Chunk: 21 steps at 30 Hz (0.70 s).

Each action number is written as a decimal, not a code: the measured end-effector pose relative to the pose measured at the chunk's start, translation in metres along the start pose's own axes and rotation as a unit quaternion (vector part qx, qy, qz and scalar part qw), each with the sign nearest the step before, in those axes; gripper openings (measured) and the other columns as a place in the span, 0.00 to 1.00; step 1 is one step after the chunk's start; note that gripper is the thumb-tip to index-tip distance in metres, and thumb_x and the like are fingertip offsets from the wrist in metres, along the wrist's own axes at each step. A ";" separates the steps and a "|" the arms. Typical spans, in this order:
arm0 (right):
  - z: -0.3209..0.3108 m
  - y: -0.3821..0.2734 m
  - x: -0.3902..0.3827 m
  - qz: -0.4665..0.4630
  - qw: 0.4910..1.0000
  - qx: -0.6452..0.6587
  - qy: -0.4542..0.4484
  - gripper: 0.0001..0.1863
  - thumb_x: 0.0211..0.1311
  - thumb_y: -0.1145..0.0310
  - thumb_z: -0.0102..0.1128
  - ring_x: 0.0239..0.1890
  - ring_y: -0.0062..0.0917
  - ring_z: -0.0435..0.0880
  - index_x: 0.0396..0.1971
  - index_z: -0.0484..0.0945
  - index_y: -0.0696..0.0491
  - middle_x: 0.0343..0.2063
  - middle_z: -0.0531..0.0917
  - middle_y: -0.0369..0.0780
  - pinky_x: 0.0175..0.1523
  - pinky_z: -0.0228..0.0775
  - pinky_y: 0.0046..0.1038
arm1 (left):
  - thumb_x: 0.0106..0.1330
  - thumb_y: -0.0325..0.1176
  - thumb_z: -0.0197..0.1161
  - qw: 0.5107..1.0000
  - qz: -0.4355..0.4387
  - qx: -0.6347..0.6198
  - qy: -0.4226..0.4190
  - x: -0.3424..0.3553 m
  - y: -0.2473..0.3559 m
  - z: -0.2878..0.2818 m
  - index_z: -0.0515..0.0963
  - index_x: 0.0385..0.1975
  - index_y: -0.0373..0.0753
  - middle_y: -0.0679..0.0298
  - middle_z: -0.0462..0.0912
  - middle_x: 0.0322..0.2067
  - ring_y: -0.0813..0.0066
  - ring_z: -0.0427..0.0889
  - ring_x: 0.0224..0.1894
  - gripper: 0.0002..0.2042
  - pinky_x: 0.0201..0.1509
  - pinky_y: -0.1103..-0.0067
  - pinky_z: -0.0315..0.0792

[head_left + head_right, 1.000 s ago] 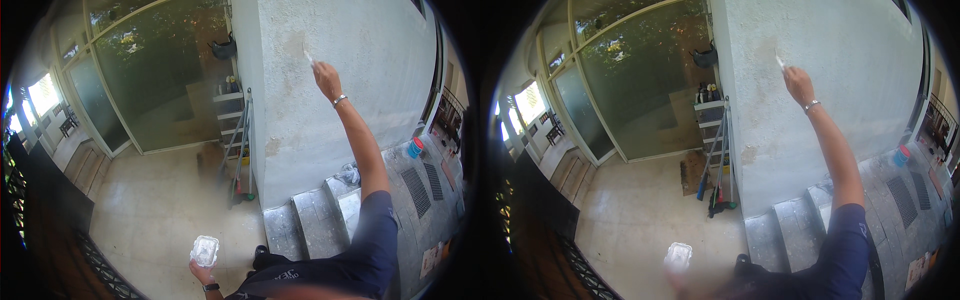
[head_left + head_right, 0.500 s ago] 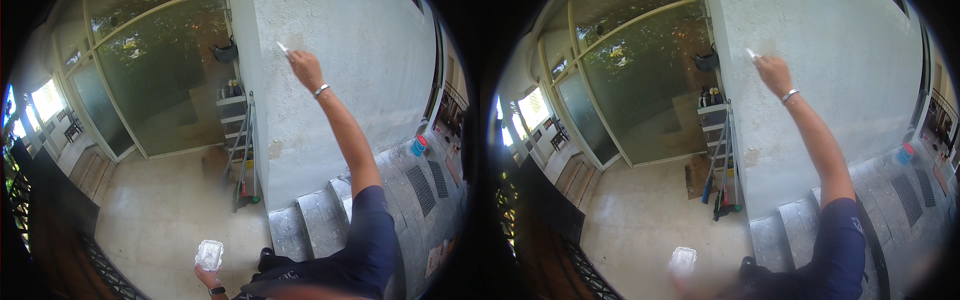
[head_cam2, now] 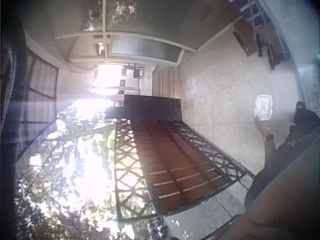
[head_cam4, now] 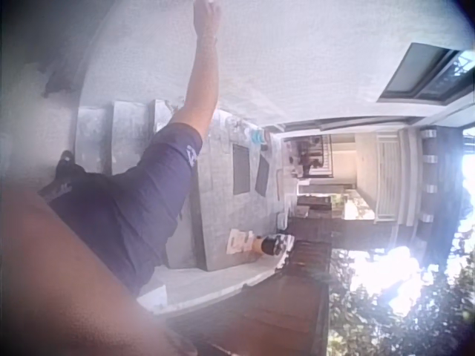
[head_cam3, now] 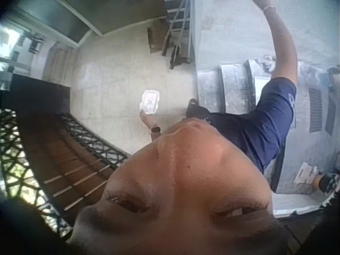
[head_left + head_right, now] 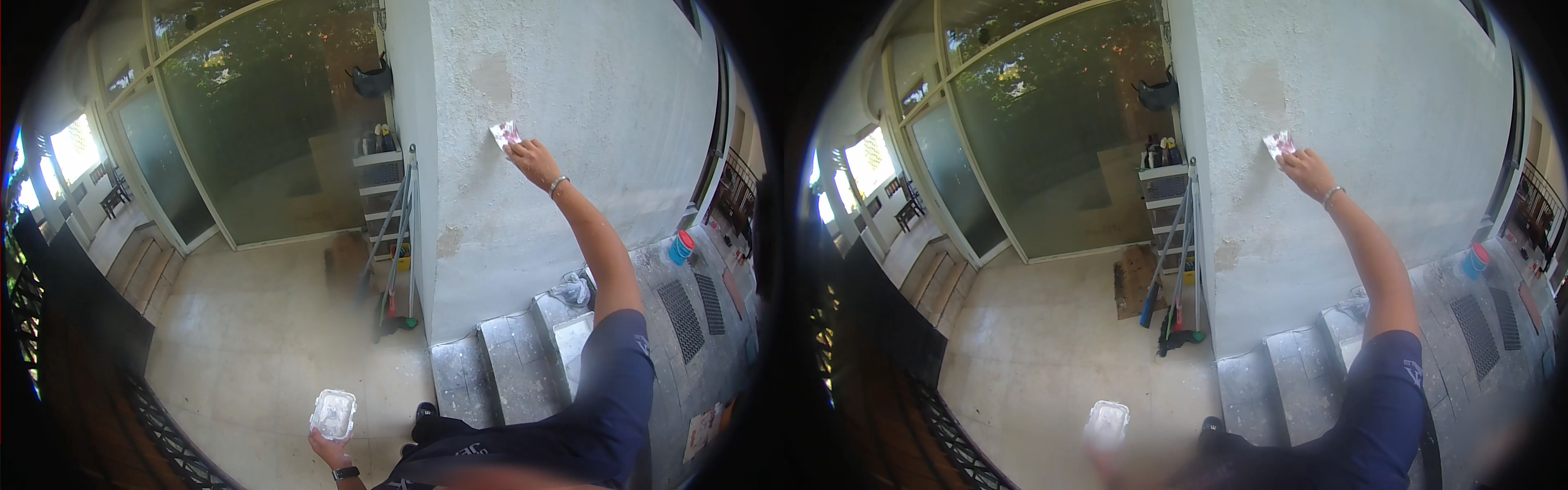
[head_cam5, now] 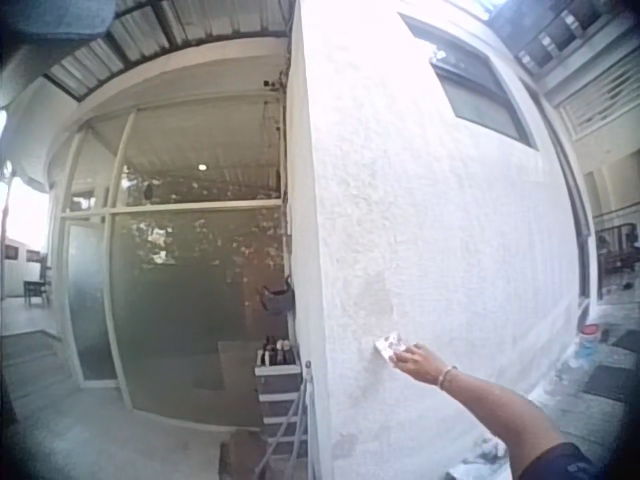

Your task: The person applies wall filler from a plastic container to a damaged area of an exterior wall using a putty knife.

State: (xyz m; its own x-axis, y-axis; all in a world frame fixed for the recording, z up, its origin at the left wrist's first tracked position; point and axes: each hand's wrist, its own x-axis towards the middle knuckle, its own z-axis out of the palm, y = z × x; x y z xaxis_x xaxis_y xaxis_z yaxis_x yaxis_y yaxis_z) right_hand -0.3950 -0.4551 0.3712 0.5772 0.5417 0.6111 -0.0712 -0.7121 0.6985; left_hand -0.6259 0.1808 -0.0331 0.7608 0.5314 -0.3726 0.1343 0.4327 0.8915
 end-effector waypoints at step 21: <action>-0.048 0.037 0.123 0.216 0.954 -0.004 0.210 0.06 0.63 0.69 0.55 0.26 0.22 0.80 0.37 0.79 0.53 0.26 0.82 0.38 0.30 0.72 0.24 | 0.68 0.49 0.47 0.999 0.030 0.025 -0.037 0.002 -0.008 -0.004 0.59 0.59 0.37 0.45 0.66 0.56 0.42 0.77 0.48 0.27 0.27 0.58 0.84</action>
State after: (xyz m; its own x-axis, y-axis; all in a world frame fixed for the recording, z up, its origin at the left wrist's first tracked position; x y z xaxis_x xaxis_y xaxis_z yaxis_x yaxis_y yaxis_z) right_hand -0.3653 -0.3938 0.4903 0.1159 0.3309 0.9365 -0.2355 -0.9068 0.3495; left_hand -0.6278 0.1814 -0.0417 0.8131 0.4994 -0.2992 0.1163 0.3642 0.9240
